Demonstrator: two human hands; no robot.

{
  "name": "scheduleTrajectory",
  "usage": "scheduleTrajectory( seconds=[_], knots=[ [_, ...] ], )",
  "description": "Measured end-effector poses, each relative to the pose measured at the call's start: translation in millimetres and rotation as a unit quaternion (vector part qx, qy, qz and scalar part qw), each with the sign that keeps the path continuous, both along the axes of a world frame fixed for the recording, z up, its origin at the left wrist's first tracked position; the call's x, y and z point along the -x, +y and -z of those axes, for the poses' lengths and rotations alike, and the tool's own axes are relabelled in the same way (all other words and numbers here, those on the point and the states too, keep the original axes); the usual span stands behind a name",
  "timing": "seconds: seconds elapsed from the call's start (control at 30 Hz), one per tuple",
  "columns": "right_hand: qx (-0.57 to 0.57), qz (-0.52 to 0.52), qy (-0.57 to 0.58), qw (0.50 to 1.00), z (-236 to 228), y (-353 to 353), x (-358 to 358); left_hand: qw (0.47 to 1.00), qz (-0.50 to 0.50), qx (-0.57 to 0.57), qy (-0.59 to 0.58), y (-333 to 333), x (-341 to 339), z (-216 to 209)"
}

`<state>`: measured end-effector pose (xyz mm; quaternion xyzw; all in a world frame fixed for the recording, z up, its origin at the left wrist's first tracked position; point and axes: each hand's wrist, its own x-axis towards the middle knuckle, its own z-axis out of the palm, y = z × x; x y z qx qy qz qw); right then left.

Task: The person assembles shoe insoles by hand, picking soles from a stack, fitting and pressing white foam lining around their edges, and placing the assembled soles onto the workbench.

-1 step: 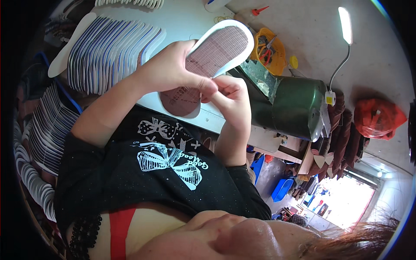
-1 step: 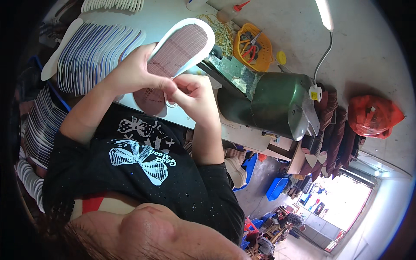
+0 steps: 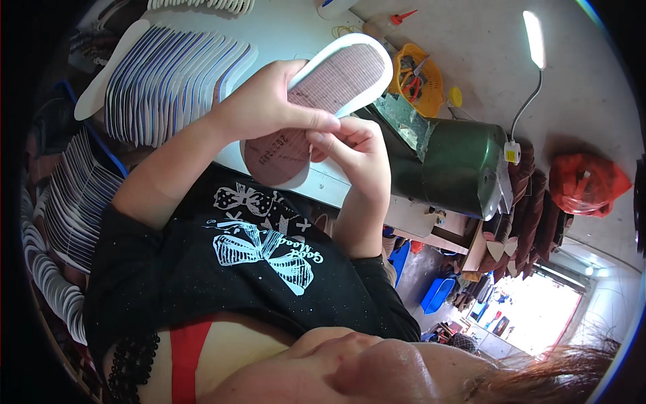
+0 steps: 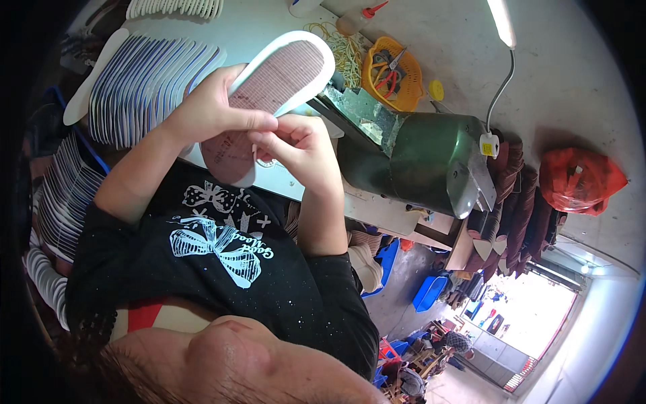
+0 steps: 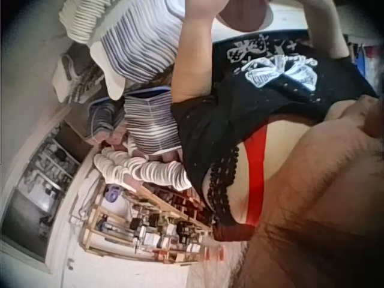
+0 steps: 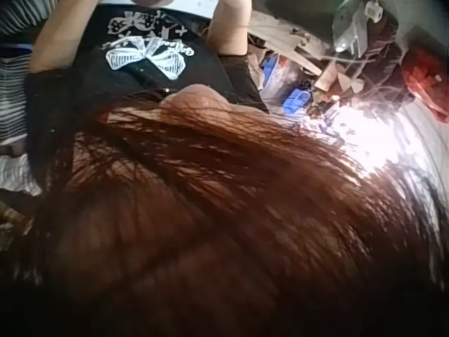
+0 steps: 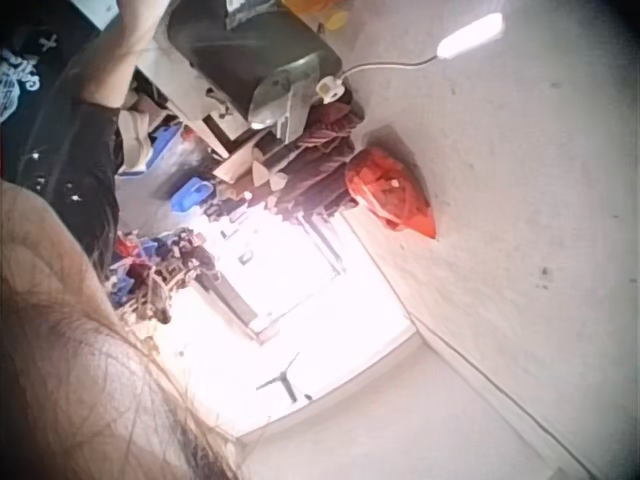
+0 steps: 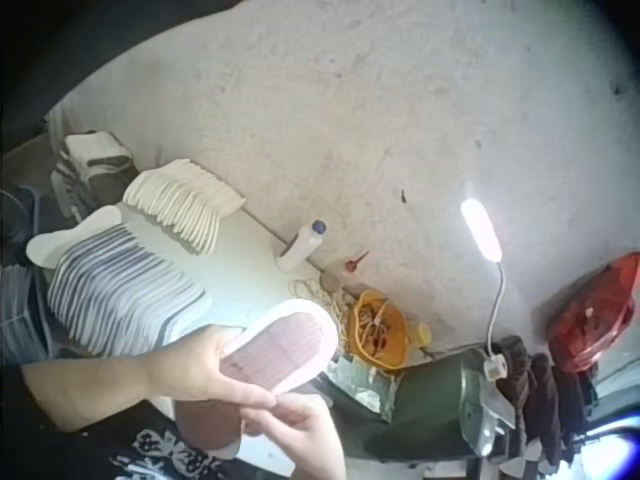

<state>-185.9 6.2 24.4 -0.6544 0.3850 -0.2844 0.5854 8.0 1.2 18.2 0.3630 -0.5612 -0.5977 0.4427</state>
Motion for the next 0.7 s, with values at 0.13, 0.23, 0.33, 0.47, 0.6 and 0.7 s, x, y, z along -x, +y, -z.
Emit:
scheduleTrajectory(
  seconds=[0.13, 0.23, 0.33, 0.47, 0.6, 0.7],
  knots=[
    [-0.216, -0.084, -0.187, 0.955, 20, -7, 4, 0.987, 0.005, -0.017, 0.160, -4, 12, 20],
    [-0.195, -0.088, -0.135, 0.967, 16, -7, 8, 0.994, -0.024, 0.068, 0.078, -1, 12, 23],
    [-0.080, -0.008, -0.023, 0.996, 20, -7, 2, 0.966, -0.138, 0.135, -0.171, -2, 14, 13],
    [-0.017, 0.110, -0.019, 0.994, 18, -2, -8, 0.982, -0.111, -0.039, 0.146, -24, 24, 36],
    [-0.080, 0.112, -0.102, 0.985, 33, 8, 0, 0.963, -0.133, -0.100, 0.211, -43, 24, 38],
    [-0.073, 0.153, -0.127, 0.977, 43, 12, 5, 0.976, -0.092, -0.133, 0.148, -62, 20, 35]
  ],
)
